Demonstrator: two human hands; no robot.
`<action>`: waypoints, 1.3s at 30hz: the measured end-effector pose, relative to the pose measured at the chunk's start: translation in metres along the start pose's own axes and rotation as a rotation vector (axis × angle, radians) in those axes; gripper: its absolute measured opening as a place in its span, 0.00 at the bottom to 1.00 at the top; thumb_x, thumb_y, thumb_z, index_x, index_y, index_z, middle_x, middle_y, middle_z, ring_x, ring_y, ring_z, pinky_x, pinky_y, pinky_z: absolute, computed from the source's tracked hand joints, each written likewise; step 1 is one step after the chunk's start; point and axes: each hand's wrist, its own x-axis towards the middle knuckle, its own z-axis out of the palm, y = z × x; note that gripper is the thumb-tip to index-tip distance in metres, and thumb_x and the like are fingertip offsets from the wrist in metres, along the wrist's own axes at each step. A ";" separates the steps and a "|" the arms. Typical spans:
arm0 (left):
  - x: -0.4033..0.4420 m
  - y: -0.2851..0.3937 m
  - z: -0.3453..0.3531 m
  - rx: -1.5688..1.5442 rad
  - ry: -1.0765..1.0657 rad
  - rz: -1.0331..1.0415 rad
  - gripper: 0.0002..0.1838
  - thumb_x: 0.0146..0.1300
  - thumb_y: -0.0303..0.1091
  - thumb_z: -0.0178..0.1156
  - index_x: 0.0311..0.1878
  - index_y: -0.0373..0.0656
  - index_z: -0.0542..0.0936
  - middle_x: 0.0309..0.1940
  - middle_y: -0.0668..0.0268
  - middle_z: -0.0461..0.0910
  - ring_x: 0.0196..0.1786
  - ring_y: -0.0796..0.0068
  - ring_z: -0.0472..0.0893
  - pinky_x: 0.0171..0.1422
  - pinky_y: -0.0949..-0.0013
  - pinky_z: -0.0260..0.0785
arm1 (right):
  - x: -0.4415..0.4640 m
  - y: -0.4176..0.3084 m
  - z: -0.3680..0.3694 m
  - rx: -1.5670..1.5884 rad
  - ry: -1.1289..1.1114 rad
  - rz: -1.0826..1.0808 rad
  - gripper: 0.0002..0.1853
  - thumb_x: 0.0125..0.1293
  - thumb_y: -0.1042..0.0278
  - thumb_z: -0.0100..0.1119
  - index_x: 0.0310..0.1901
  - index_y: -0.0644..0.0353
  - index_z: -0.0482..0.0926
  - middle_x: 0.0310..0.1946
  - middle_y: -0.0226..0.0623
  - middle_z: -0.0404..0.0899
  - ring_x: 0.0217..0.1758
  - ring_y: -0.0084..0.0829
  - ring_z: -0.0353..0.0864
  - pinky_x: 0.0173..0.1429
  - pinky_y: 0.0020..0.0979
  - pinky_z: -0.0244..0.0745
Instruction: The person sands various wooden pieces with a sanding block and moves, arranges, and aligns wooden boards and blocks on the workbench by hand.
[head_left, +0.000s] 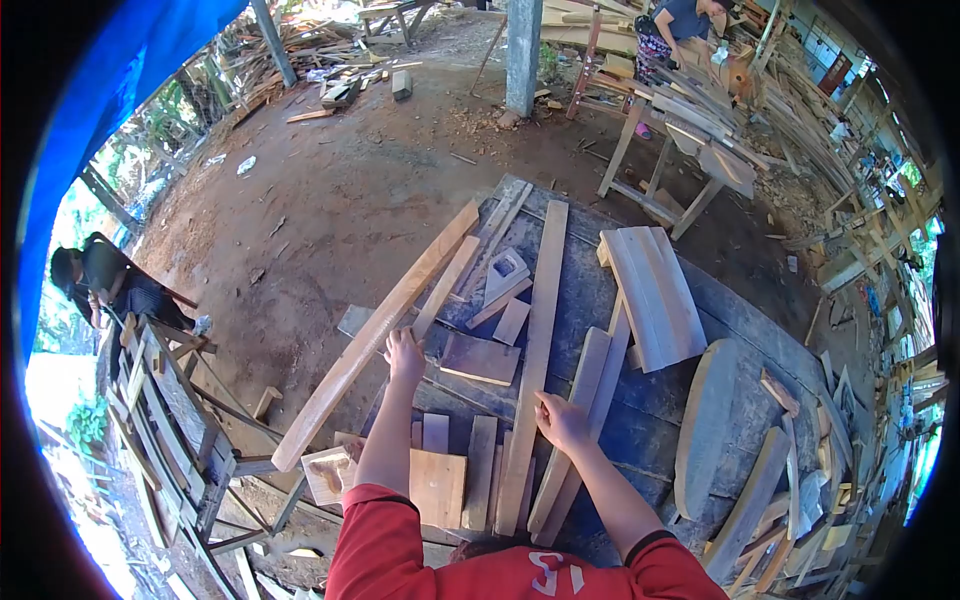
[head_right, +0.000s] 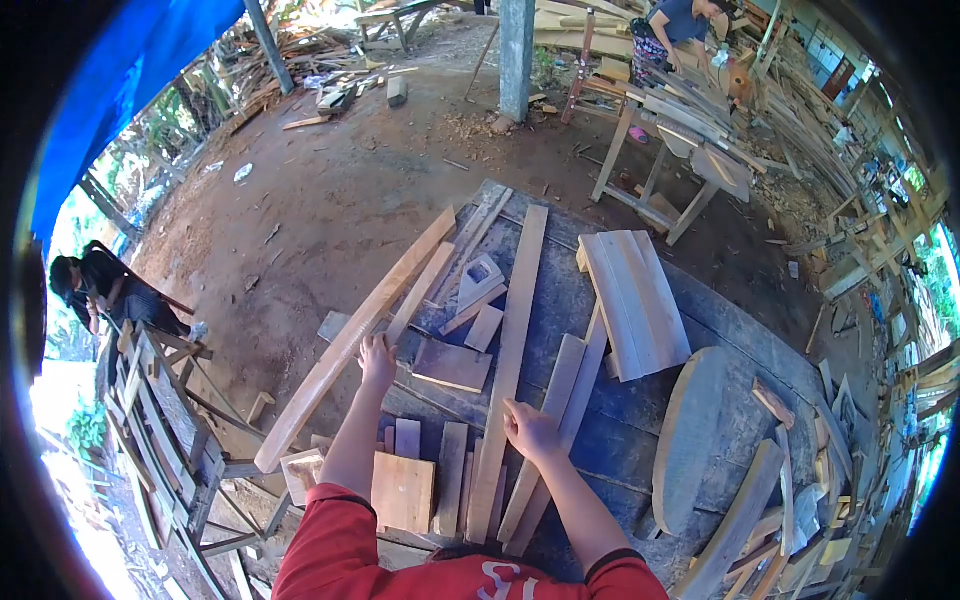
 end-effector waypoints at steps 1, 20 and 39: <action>0.000 0.000 0.000 -0.071 0.012 0.039 0.26 0.54 0.35 0.60 0.56 0.44 0.66 0.52 0.58 0.64 0.59 0.57 0.63 0.59 0.51 0.58 | 0.000 0.001 0.000 -0.001 -0.001 0.001 0.16 0.57 0.67 0.55 0.49 0.55 0.72 0.27 0.34 0.76 0.28 0.38 0.78 0.30 0.38 0.73; 0.049 0.016 -0.005 0.118 -0.427 0.448 0.26 0.55 0.23 0.48 0.60 0.48 0.66 0.62 0.58 0.61 0.66 0.56 0.60 0.66 0.57 0.57 | -0.001 -0.001 -0.002 0.003 0.050 -0.038 0.17 0.55 0.71 0.56 0.49 0.55 0.71 0.27 0.34 0.77 0.27 0.37 0.78 0.29 0.36 0.72; 0.066 -0.013 0.037 -0.324 -0.288 0.375 0.19 0.58 0.33 0.57 0.54 0.46 0.74 0.56 0.53 0.70 0.63 0.55 0.65 0.66 0.60 0.57 | -0.016 -0.003 -0.037 0.664 0.207 0.293 0.13 0.63 0.72 0.53 0.49 0.61 0.73 0.21 0.29 0.71 0.24 0.17 0.70 0.29 0.23 0.68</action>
